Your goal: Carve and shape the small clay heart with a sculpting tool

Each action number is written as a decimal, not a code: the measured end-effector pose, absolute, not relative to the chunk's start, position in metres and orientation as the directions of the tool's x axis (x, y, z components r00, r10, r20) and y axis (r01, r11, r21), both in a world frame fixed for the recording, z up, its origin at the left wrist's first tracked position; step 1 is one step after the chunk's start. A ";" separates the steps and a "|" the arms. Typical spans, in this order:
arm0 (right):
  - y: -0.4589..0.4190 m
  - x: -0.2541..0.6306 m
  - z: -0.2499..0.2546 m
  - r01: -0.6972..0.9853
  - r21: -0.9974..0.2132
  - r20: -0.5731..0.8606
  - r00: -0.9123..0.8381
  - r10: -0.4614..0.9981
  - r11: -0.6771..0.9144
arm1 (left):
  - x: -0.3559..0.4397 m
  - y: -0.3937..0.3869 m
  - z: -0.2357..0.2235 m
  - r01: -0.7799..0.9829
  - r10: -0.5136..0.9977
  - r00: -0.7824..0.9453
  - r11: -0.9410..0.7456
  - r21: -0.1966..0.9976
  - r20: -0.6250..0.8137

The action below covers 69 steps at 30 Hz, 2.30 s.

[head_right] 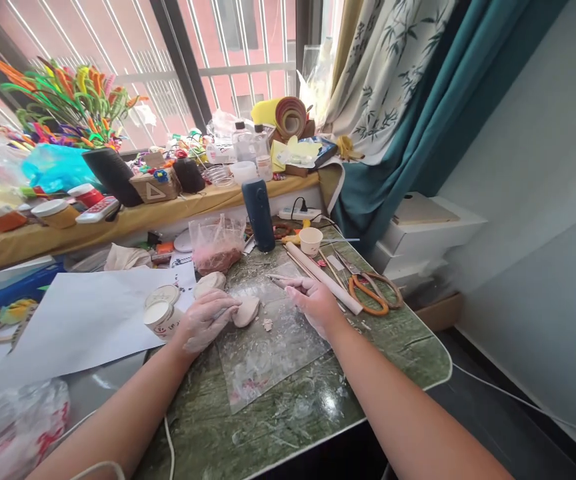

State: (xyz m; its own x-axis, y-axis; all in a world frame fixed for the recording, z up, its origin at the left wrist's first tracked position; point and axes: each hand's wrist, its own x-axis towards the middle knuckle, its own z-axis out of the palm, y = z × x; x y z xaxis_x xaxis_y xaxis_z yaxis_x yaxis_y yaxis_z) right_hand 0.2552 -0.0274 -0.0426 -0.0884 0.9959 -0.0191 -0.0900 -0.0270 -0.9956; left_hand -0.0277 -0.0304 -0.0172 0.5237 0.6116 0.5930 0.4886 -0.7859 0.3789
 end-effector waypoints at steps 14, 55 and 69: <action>-0.023 0.256 -0.044 -0.167 -0.985 -0.028 -0.112 0.993 -0.047 | 0.016 -0.048 -0.011 0.566 0.573 0.810 -0.820 0.085 0.126; -0.045 0.252 -0.028 0.611 -0.773 0.132 -0.111 0.985 0.173 | -0.017 -0.033 -0.018 0.660 0.786 0.595 -0.597 0.456 0.167; -0.044 0.251 -0.026 0.676 -0.697 0.138 -0.201 0.970 0.239 | -0.018 -0.030 -0.025 0.650 0.779 0.588 -0.615 0.447 0.217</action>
State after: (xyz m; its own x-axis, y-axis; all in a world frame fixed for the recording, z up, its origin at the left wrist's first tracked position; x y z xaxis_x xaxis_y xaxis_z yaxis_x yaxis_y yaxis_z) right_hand 0.2507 -0.0443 -0.0261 -0.2012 0.9698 0.1375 0.6759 0.2391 -0.6971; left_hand -0.0175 -0.0303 -0.0250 0.5876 0.7794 0.2174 0.6499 -0.6146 0.4471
